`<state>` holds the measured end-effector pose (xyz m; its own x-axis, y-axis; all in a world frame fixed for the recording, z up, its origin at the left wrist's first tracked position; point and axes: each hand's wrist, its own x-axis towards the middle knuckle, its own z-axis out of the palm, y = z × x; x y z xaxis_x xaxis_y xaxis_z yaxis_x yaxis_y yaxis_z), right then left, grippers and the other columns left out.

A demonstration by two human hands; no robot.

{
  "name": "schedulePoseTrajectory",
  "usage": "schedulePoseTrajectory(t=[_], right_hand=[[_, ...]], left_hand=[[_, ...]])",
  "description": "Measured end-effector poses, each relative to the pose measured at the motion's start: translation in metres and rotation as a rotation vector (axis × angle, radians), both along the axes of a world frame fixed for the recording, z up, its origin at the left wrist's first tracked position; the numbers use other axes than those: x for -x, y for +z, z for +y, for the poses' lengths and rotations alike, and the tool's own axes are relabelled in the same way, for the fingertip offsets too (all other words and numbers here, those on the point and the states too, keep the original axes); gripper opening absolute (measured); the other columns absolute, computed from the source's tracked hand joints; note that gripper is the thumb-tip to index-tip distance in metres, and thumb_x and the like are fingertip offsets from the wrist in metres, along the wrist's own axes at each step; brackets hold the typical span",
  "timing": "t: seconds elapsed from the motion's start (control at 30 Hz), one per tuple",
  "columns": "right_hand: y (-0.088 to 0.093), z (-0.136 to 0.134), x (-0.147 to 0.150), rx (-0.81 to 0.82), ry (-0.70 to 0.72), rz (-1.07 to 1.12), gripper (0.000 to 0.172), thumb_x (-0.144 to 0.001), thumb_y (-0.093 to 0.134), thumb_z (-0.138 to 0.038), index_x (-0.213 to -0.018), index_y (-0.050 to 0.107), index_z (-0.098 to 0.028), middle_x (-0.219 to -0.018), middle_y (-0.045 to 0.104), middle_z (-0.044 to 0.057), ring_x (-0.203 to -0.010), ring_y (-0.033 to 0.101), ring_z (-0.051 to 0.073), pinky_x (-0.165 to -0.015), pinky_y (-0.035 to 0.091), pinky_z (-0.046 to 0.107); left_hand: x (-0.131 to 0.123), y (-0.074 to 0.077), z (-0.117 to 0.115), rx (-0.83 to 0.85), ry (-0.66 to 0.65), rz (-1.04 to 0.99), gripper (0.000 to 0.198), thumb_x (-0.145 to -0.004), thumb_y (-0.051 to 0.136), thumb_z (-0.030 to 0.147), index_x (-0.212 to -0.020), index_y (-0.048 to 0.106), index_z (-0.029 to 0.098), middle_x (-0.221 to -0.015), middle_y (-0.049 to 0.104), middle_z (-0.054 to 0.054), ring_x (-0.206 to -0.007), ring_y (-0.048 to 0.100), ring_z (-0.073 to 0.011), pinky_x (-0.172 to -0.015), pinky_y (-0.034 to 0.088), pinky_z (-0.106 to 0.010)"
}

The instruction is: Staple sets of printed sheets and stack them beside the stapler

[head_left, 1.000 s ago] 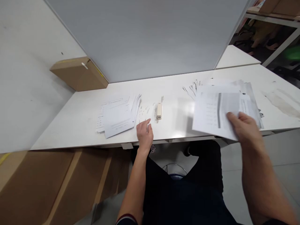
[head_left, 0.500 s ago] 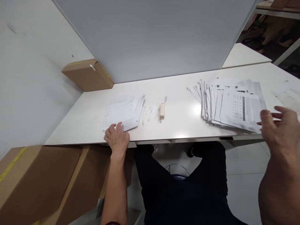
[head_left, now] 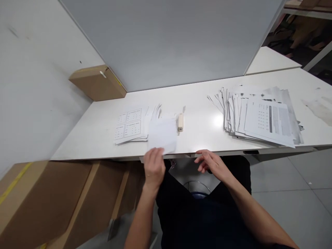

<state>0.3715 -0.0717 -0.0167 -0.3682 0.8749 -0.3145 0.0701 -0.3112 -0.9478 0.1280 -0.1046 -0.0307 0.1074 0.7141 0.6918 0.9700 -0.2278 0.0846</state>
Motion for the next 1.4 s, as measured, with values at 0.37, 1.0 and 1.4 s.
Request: schedulePoseTrajectory(t=[0.37, 1.0, 1.4], right_hand=[[-0.039, -0.006, 0.000, 0.189, -0.172, 0.118, 0.031, -0.065, 0.069, -0.044, -0.068, 0.056, -0.015, -0.059, 0.061, 0.001, -0.049, 0.053, 0.010, -0.047, 0.042, 0.023], [-0.025, -0.011, -0.041, 0.090, 0.162, 0.007, 0.035, -0.081, 0.050, -0.047, -0.070, 0.057, -0.014, -0.063, 0.056, 0.000, -0.057, 0.049, 0.012, -0.055, 0.038, 0.024], [-0.029, 0.004, -0.084, -0.176, -0.413, -0.326, 0.032, -0.078, 0.053, -0.044, -0.093, 0.064, -0.017, -0.076, 0.063, 0.003, -0.071, 0.057, 0.020, -0.062, 0.044, 0.029]], left_hand=[[-0.060, -0.014, -0.063, 0.244, -0.196, -0.038, 0.036, -0.074, 0.057, 0.008, -0.106, 0.062, 0.024, -0.105, 0.064, -0.007, -0.110, 0.048, -0.0286, -0.092, 0.034, -0.048], [-0.058, -0.026, -0.002, 0.816, -0.109, -1.920, 0.043, -0.070, 0.064, 0.046, -0.095, 0.065, 0.011, -0.087, 0.069, -0.010, -0.082, 0.064, -0.0203, -0.072, 0.050, -0.029], [-0.003, 0.009, -0.018, 0.281, 0.074, -1.826, 0.033, -0.072, 0.065, 0.041, -0.094, 0.064, 0.015, -0.093, 0.068, -0.007, -0.088, 0.062, -0.0148, -0.077, 0.049, -0.024]])
